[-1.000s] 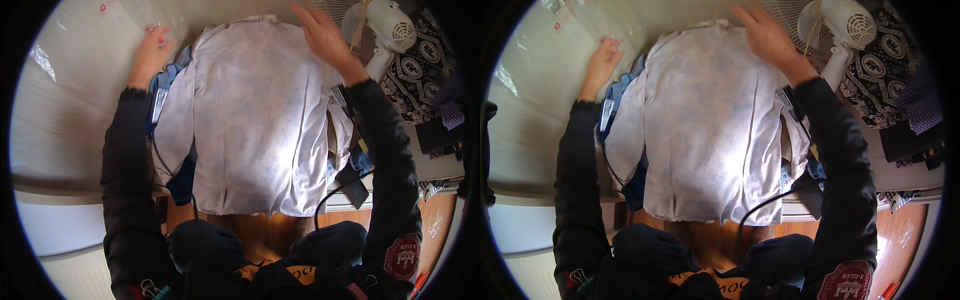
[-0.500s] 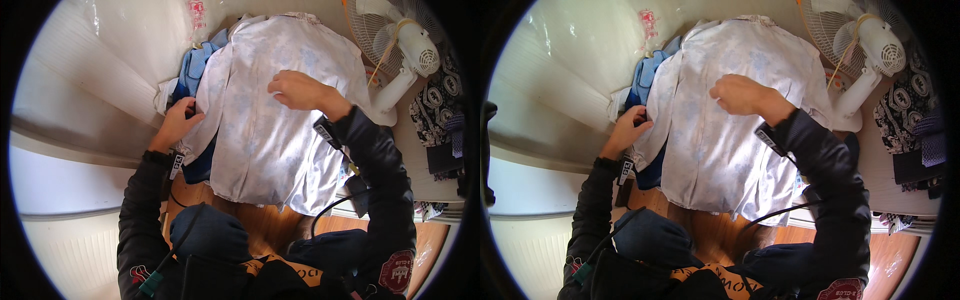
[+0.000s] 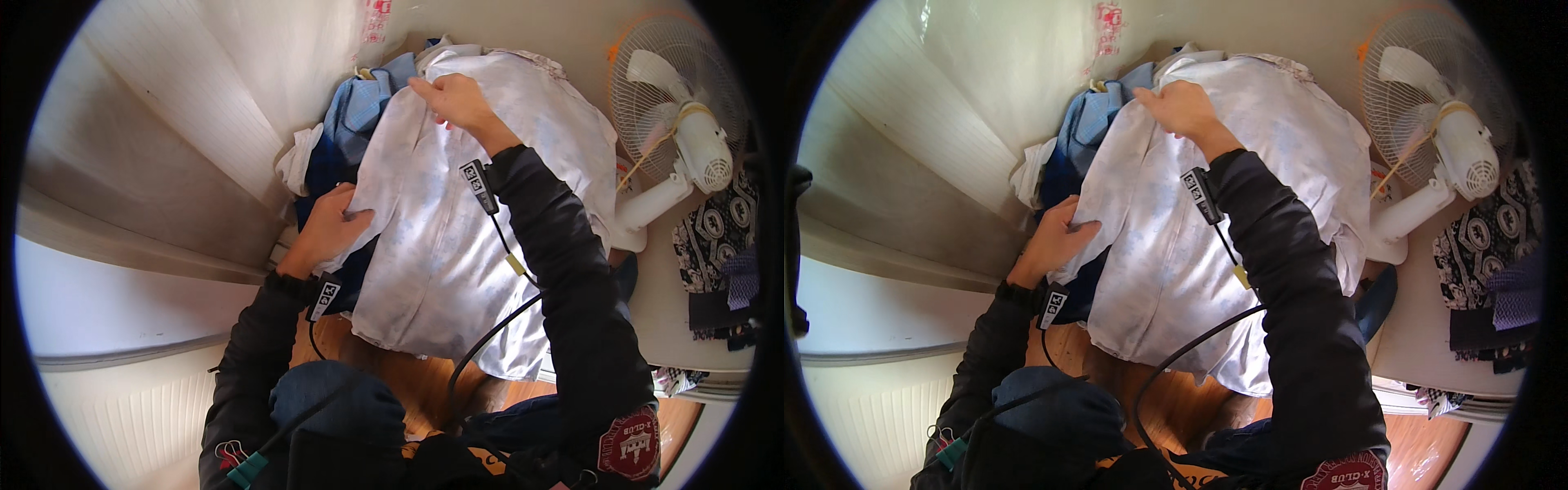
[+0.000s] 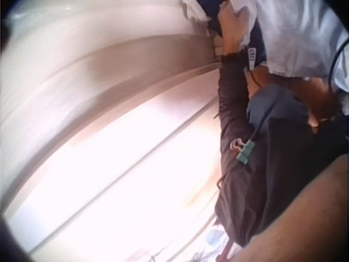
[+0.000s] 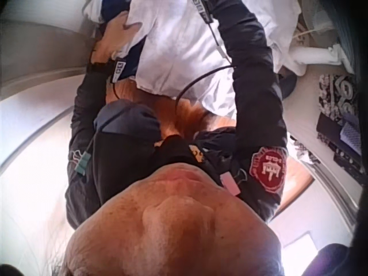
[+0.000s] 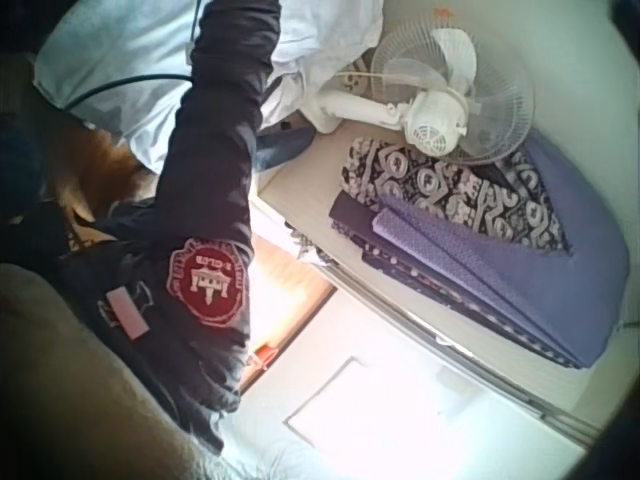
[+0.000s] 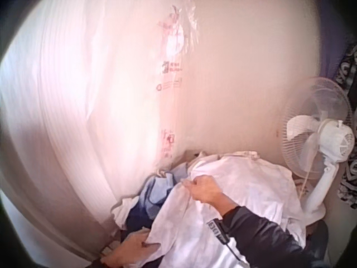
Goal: The person sits on the floor and folds a black floral garment, then picks up a white floral garment, unfolds it, and folds it neatly. The person handles the garments by hand and places them on a pile.
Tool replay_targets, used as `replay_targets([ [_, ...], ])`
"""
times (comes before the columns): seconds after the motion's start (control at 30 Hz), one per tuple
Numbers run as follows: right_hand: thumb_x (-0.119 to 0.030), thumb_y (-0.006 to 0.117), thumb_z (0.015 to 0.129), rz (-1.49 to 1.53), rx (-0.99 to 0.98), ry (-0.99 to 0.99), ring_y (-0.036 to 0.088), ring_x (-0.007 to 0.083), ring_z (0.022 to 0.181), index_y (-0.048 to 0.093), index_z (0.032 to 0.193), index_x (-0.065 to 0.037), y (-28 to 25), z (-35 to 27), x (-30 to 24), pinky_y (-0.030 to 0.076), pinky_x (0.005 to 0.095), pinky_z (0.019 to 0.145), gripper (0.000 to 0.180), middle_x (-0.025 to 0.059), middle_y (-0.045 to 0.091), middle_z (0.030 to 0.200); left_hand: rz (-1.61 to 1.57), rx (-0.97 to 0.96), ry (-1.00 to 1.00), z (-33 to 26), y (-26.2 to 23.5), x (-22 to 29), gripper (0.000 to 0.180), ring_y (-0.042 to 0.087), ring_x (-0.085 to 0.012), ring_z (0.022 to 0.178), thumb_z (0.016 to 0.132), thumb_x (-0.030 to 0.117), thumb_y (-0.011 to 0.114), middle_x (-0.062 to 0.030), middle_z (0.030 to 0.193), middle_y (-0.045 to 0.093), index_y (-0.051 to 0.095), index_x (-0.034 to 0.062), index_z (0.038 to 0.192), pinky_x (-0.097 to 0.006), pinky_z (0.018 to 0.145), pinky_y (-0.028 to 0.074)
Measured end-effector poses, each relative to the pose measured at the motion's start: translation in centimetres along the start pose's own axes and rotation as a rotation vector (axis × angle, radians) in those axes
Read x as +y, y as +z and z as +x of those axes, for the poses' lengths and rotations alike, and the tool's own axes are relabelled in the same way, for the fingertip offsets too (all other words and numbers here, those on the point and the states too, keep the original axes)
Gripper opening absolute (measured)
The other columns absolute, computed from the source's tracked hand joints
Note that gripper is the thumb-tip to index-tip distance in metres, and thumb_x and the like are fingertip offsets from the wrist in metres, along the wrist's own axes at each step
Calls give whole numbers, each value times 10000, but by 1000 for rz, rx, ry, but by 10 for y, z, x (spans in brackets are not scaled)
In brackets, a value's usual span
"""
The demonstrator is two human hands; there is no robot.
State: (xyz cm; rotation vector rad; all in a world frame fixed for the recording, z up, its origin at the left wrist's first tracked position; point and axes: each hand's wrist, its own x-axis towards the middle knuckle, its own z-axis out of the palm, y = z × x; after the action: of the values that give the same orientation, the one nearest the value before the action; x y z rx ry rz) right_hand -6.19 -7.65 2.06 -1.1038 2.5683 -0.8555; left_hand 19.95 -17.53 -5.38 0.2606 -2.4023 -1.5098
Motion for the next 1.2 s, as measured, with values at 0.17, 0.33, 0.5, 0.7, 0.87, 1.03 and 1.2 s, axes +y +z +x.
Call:
replay_targets([
  [0.17, -549, 619, 764, -262, -250, 57, 681, 298, 885, 713, 811, 9, 30, -1, -40, 530, 359, 776, 568, 188, 698, 854, -163, -208, 16, 1, 10, 19, 259, 527, -47, 769, 931, 84, 579, -7, 882, 630, 568, -17, 1169, -245, 670, 474],
  [0.33, -200, 664, 730, -277, -36, -68, 687, 323, 781, 674, 893, 61, 36, 3, -24, 555, 367, 728, 307, 214, 683, 904, -135, -220, 42, -1, 29, 31, 337, 492, -32, 708, 938, 128, 599, -10, 851, 617, 510, -18, 1227, -232, 586, 447],
  [0.5, -146, 622, 814, 687, -14, 68, 624, 207, 644, 627, 886, 49, 10, -22, 13, 524, 317, 555, 208, 105, 627, 753, 37, -245, -117, -17, 27, 37, 447, 547, -90, 663, 861, 199, 702, -123, 778, 644, 513, -46, 1184, -280, 599, 468],
  [0.7, -144, 590, 892, 834, 92, 28, 574, 125, 666, 606, 959, 34, -29, -58, 41, 476, 278, 563, 191, 61, 622, 815, 55, -679, -11, -22, 16, 46, 395, 661, -283, 802, 820, 222, 721, -198, 965, 666, 581, -28, 1093, -343, 686, 500],
  [0.87, -128, 572, 923, 1024, 333, 50, 593, 138, 901, 529, 1173, 89, -68, -86, 74, 474, 245, 784, 334, 87, 638, 1016, -236, -644, 288, -31, 40, 46, 353, 616, -263, 791, 792, 261, 756, -138, 904, 639, 581, -3, 946, -349, 686, 487],
  [1.03, -134, 569, 925, 1026, 341, 166, 585, 141, 917, 539, 1171, 81, -78, -101, 126, 460, 250, 821, 327, 82, 638, 1031, 178, -444, 155, -41, 47, 30, 412, 593, -216, 765, 740, 256, 808, -101, 906, 571, 582, 26, 996, -317, 686, 498],
  [1.2, -171, 579, 925, 908, 400, 192, 570, 120, 818, 620, 1022, 34, -62, -110, 158, 456, 240, 753, 231, 45, 641, 920, 469, -223, 143, -51, 44, 17, 571, 575, -280, 785, 668, 300, 842, -125, 910, 547, 524, 25, 1056, -347, 686, 481],
])
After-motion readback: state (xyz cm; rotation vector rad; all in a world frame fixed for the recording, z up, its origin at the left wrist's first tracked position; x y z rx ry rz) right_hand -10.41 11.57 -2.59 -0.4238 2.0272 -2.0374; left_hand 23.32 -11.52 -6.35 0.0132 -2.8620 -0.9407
